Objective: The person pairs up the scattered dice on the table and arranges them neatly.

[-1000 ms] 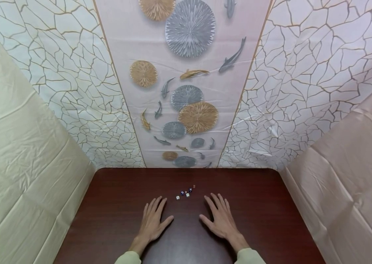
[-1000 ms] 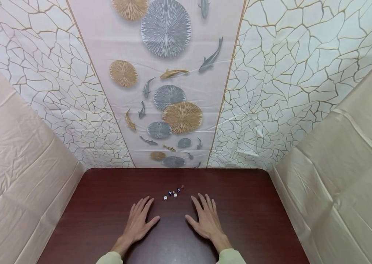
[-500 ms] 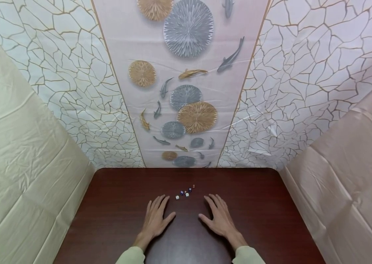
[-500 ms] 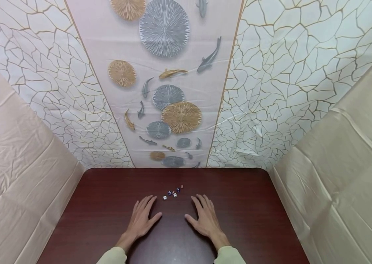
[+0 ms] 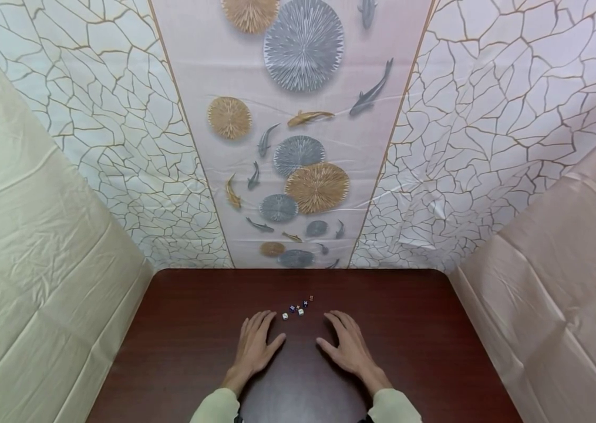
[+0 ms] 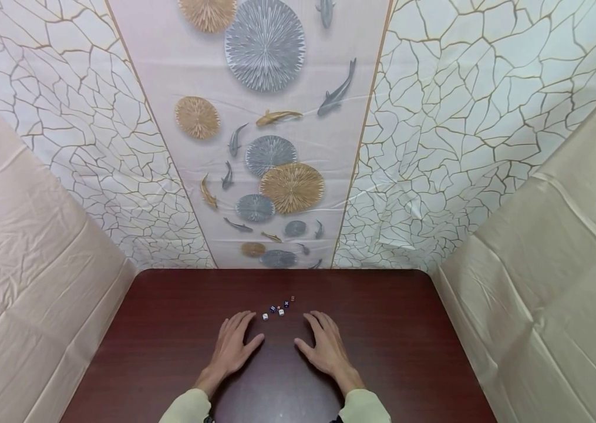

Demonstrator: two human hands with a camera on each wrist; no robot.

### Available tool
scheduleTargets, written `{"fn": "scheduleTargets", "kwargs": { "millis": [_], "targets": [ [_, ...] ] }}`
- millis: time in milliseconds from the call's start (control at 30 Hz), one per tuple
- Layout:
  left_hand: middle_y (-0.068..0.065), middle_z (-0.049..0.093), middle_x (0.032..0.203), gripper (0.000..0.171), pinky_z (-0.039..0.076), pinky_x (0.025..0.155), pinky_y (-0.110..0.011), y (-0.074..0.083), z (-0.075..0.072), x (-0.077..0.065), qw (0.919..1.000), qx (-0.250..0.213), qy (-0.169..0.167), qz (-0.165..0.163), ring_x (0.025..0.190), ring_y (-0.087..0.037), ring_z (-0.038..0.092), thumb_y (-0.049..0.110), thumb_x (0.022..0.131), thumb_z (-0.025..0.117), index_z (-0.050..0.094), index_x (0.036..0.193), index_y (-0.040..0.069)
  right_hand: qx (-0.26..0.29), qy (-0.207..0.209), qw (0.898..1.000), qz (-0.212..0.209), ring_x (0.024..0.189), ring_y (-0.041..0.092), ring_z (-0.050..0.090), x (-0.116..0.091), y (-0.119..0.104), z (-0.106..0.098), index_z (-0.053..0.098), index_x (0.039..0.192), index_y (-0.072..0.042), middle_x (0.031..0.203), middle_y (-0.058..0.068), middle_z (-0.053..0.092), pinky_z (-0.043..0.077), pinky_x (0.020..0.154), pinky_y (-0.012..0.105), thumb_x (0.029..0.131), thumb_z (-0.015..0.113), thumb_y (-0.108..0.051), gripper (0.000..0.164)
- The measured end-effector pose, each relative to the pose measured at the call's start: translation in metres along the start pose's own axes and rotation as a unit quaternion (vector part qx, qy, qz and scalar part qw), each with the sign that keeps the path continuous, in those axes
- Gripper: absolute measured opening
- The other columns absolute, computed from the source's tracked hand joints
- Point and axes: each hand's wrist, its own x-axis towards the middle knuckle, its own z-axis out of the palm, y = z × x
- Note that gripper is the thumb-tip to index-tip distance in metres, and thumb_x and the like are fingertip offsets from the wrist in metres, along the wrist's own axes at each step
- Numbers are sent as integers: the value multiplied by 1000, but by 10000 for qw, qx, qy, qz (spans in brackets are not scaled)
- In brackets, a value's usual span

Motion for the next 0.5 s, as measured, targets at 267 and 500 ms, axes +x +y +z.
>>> {"fn": "scheduleTargets", "kwargs": {
  "millis": [267, 500],
  "targets": [
    [-19, 68, 153, 57, 40, 128, -70, 2, 2, 6, 9998, 60, 204, 42, 147, -44, 60, 37, 105, 81, 66, 153, 9, 241, -52, 9996, 149, 153, 46, 56, 8, -7, 0, 63, 158, -10, 162, 22, 62, 46, 124, 69, 104, 84, -34, 62],
    [-16, 72, 147, 51, 47, 120, -66, 1, 3, 8, 9993, 42, 360, -31, 141, -42, 64, 34, 104, 82, 70, 147, 10, 264, 9, 9995, 171, 150, 44, 58, 14, -11, 5, 65, 155, -10, 159, 20, 64, 46, 124, 68, 104, 84, -32, 59]
  ]
}}
